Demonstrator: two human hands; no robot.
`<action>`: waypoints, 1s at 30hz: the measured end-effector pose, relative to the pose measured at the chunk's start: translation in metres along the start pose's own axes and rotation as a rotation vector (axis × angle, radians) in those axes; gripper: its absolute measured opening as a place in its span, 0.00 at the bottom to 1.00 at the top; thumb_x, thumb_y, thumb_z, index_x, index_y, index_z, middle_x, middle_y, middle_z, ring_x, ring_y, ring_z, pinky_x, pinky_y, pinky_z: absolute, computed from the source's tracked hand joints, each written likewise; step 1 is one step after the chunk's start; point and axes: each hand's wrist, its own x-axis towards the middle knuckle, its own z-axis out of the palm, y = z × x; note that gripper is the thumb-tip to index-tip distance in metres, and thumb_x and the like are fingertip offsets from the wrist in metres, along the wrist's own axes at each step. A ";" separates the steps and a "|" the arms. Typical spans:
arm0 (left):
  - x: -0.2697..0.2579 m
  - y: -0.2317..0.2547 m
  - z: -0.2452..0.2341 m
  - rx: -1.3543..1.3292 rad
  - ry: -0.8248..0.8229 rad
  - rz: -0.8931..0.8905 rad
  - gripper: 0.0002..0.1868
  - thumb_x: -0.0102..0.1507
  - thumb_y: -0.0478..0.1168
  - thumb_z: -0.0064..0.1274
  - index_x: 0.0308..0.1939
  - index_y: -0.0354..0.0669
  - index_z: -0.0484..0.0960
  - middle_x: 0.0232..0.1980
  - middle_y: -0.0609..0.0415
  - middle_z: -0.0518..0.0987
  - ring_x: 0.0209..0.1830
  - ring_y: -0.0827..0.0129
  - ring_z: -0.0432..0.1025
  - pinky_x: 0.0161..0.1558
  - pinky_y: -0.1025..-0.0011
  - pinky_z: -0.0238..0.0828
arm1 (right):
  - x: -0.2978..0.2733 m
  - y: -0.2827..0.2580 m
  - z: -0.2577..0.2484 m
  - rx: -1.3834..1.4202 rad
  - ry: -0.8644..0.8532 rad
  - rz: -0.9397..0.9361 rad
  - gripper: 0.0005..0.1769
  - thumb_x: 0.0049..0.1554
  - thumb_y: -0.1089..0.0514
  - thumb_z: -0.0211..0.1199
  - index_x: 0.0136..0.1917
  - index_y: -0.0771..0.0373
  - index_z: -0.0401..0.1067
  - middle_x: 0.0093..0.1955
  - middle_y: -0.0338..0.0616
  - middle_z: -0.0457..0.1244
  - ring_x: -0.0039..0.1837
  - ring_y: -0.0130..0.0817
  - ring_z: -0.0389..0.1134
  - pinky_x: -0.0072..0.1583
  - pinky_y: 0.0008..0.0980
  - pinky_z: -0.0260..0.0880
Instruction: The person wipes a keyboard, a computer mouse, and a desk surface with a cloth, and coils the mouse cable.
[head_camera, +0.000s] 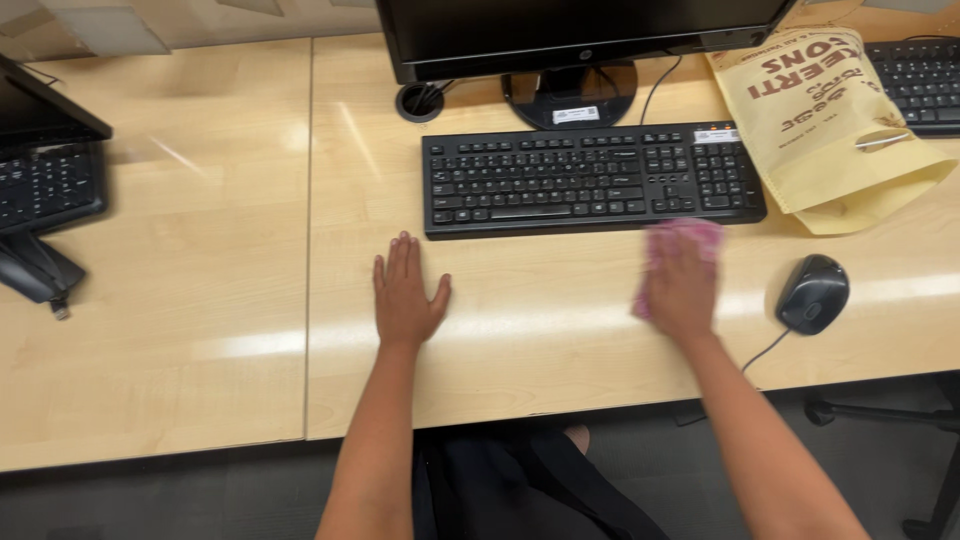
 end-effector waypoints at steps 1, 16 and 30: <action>0.000 0.000 -0.001 -0.004 0.005 0.000 0.42 0.65 0.57 0.50 0.75 0.32 0.62 0.80 0.43 0.59 0.82 0.57 0.49 0.79 0.52 0.36 | -0.001 0.023 -0.002 -0.027 0.015 0.090 0.34 0.68 0.45 0.39 0.83 0.58 0.53 0.84 0.57 0.48 0.85 0.55 0.45 0.80 0.61 0.40; 0.000 0.005 -0.009 -0.021 0.029 -0.004 0.40 0.64 0.54 0.52 0.74 0.36 0.65 0.80 0.45 0.62 0.82 0.58 0.52 0.79 0.53 0.40 | 0.033 0.091 -0.016 -0.044 0.018 0.467 0.42 0.67 0.39 0.36 0.86 0.62 0.38 0.86 0.68 0.34 0.83 0.78 0.30 0.79 0.67 0.27; -0.001 -0.001 -0.001 -0.011 0.020 0.009 0.40 0.65 0.55 0.50 0.75 0.34 0.64 0.80 0.42 0.60 0.82 0.55 0.50 0.79 0.51 0.37 | -0.064 -0.077 -0.037 -0.115 -0.162 -0.190 0.34 0.67 0.41 0.36 0.84 0.45 0.47 0.87 0.46 0.38 0.86 0.49 0.36 0.80 0.55 0.32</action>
